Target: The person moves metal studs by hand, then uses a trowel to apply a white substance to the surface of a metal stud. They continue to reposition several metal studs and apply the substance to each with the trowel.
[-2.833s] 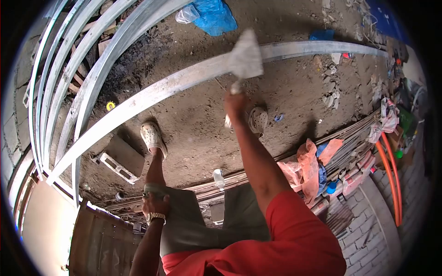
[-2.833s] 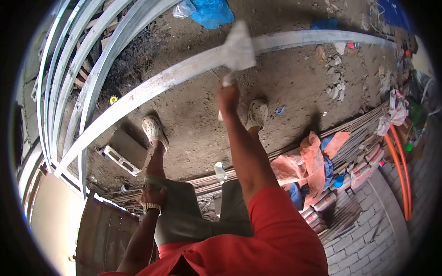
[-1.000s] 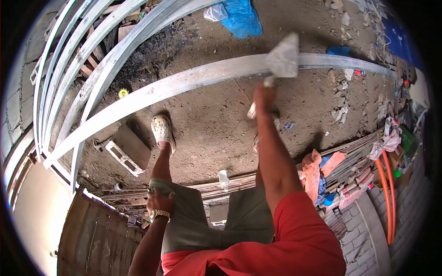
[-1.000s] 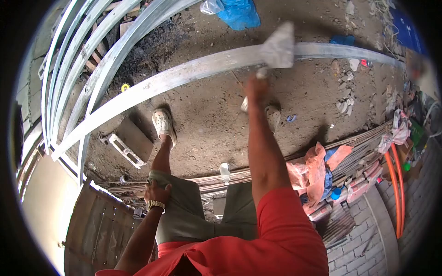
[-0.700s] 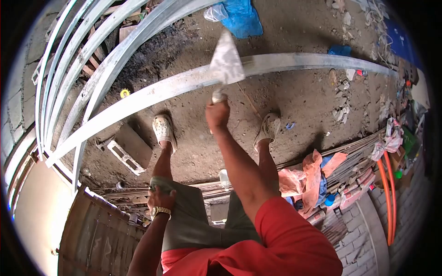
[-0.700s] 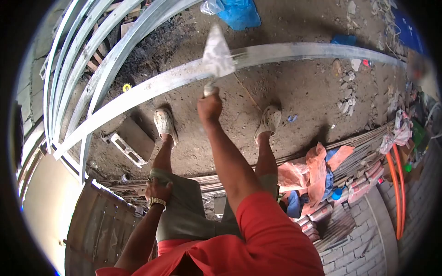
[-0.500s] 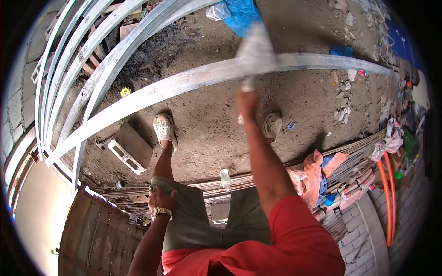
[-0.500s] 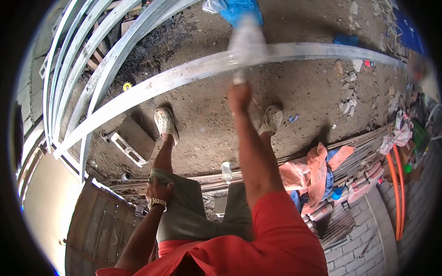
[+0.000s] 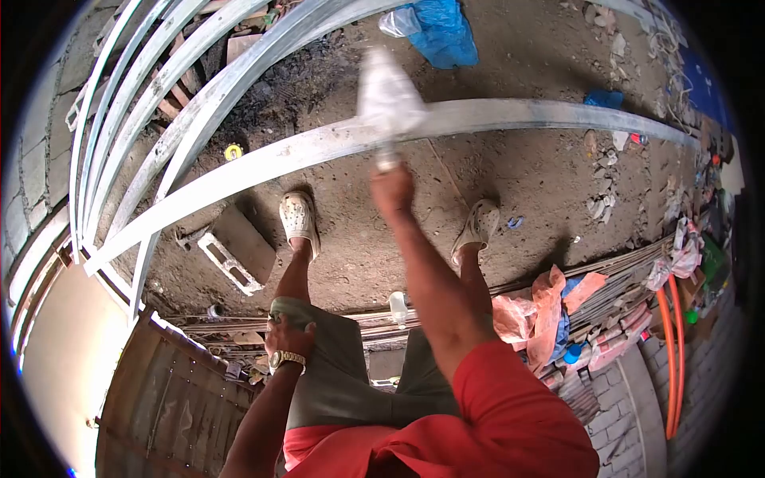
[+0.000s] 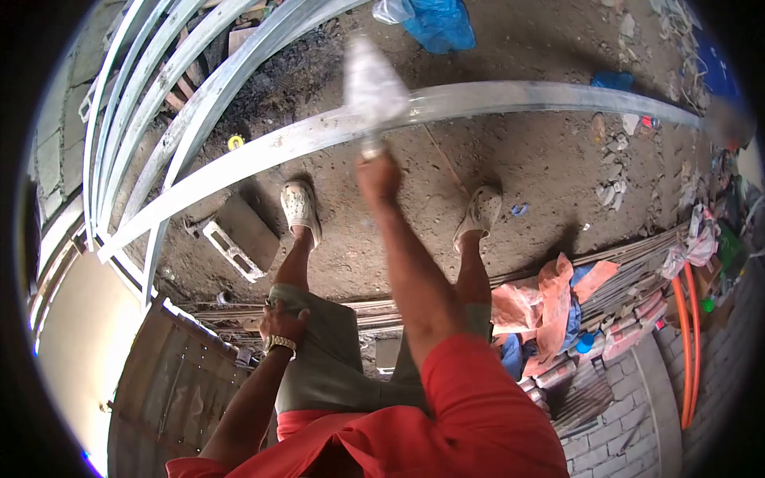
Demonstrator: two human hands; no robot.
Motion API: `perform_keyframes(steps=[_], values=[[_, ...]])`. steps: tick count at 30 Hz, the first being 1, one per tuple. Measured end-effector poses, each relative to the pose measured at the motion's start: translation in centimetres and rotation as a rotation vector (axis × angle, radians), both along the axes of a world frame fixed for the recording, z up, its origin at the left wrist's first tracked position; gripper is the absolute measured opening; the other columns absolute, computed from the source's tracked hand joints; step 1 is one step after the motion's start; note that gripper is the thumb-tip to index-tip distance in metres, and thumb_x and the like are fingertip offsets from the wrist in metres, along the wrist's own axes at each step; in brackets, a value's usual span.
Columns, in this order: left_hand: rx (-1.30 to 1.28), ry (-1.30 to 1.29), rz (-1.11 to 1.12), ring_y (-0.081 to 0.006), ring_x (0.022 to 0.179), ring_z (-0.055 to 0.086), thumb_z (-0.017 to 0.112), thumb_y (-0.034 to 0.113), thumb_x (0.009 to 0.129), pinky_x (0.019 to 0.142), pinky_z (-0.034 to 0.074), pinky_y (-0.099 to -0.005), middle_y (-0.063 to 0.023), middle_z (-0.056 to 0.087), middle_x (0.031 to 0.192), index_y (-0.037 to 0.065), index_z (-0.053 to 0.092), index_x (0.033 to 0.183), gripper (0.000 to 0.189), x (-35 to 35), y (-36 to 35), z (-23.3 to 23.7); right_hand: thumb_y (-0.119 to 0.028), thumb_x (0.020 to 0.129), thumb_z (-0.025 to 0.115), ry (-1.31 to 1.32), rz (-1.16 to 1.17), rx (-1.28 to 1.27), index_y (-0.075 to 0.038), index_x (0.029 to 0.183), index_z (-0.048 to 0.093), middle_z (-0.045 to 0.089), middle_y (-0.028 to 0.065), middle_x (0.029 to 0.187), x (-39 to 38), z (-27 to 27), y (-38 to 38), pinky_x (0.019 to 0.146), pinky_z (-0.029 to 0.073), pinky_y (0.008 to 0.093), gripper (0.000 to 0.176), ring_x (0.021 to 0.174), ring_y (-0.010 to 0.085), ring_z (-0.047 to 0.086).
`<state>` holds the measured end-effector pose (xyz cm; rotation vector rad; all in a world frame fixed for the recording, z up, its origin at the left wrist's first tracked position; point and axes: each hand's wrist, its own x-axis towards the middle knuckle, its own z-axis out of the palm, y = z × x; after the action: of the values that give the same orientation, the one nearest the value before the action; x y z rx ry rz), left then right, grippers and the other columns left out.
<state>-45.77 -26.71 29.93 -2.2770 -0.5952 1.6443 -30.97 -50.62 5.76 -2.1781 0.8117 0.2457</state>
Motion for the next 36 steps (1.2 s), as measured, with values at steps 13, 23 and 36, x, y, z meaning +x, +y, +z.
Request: perform_keyframes(steps=[13, 23, 36], values=[[-0.050, -0.083, 0.053, -0.0396, 0.112, 0.056, 0.066, 0.056, 0.076, 0.092, 0.048, -0.0455, -0.0263, 0.050, 0.127, 0.006, 0.045, 0.135, 0.080, 0.1, 3.2, 1.0, -0.020, 0.081, 0.065, -0.010, -0.018, -0.061, -0.001, 0.098, 0.052, 0.065, 0.0202, 0.075, -0.1, 4.3, 16.2, 0.060, 0.052, 0.0474, 0.028, 0.068, 0.0393, 0.065], [-0.070, -0.066, 0.118, -0.0404, 0.108, 0.059, 0.068, 0.054, 0.076, 0.089, 0.050, -0.0461, -0.0272, 0.050, 0.124, 0.004, 0.050, 0.126, 0.073, 1.2, 3.2, 1.8, -0.053, 0.088, 0.058, -0.006, -0.129, 0.185, 0.001, 0.100, 0.060, 0.064, 0.0123, 0.081, -0.9, 1.6, 0.0, 0.063, 0.049, 0.0390, 0.055, 0.070, 0.0238, 0.061], [-0.044, -0.047, 0.102, -0.0389, 0.110, 0.057, 0.069, 0.054, 0.075, 0.090, 0.049, -0.0446, -0.0250, 0.048, 0.127, 0.005, 0.043, 0.135, 0.082, -0.8, 2.8, 1.3, -0.033, 0.091, 0.058, -0.249, -0.168, -0.018, 0.003, 0.095, 0.056, 0.064, 0.0192, 0.079, -3.7, 0.5, -0.4, 0.062, 0.049, 0.0433, 0.036, 0.070, 0.0348, 0.064]])
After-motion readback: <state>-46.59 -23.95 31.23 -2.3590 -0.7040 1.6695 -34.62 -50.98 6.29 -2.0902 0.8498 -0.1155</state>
